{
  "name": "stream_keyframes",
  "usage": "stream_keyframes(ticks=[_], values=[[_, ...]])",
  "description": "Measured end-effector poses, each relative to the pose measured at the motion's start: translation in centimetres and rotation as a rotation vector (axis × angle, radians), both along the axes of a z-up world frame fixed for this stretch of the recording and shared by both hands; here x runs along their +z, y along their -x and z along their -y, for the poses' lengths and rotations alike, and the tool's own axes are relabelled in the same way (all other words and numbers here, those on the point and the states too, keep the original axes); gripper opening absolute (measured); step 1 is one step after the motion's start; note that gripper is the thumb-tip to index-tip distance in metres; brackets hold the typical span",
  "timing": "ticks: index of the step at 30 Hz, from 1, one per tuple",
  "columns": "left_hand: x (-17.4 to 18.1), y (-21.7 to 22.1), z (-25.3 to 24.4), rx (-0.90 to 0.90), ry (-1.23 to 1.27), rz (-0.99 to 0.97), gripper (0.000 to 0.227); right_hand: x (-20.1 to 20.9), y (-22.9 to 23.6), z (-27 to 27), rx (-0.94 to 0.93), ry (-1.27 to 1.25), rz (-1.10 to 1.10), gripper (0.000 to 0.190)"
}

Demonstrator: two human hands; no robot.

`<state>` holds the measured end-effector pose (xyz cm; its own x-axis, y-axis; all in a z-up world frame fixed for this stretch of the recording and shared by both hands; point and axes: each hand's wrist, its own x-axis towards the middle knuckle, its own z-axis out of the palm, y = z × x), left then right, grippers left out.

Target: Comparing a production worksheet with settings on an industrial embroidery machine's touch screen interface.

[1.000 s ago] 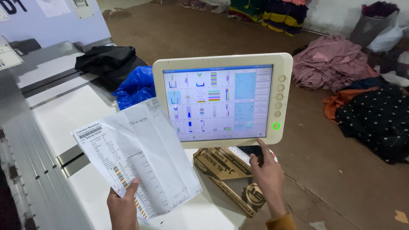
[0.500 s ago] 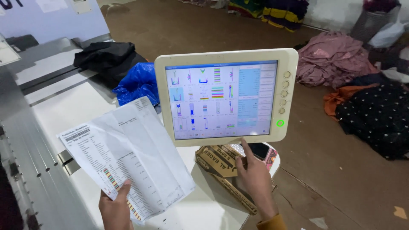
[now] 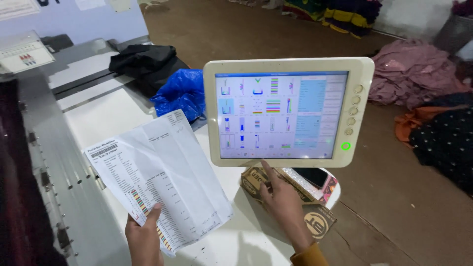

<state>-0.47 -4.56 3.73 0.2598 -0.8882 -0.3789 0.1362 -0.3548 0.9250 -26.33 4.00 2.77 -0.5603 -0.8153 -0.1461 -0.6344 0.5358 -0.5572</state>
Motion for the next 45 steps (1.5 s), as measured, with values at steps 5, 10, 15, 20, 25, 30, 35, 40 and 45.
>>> stream_keyframes(ticks=[5, 10, 15, 20, 25, 30, 35, 40, 45], values=[[0.7, -0.8, 0.1, 0.032, -0.042, 0.024, 0.04, 1.5, -2.6, 2.3, 0.081, -0.079, 0.007, 0.071], [0.1, -1.2, 0.7, 0.066, -0.003, -0.033, 0.035, 1.3, -3.6, 3.8, 0.187, -0.017, -0.031, 0.074], [0.2, -1.1, 0.8, 0.048, -0.029, -0.042, 0.035, -0.6, -3.7, 5.5, 0.28, 0.069, -0.097, 0.074], [0.6, -1.1, 0.6, 0.041, -0.02, -0.041, 0.036, 0.6, -4.6, 5.2, 0.272, -0.009, -0.054, 0.072], [1.7, -1.0, 0.2, 0.035, -0.058, -0.034, 0.035, -1.1, -4.0, 4.2, 0.281, 0.028, -0.054, 0.071], [2.4, -0.7, -0.4, 0.014, -0.046, -0.048, 0.038, -0.8, -4.0, 3.8, 0.243, -0.008, -0.038, 0.072], [1.9, -0.7, -0.4, 0.013, -0.043, -0.047, 0.037, -1.1, -3.6, 4.3, 0.262, 0.07, -0.112, 0.073], [2.2, -1.0, -0.3, 0.013, -0.06, -0.034, 0.036, -1.0, -4.1, 4.6, 0.271, 0.045, -0.174, 0.076], [2.3, -1.1, -0.5, 0.012, -0.028, -0.053, 0.037, -2.2, -4.1, 4.0, 0.26, 0.007, -0.153, 0.078]])
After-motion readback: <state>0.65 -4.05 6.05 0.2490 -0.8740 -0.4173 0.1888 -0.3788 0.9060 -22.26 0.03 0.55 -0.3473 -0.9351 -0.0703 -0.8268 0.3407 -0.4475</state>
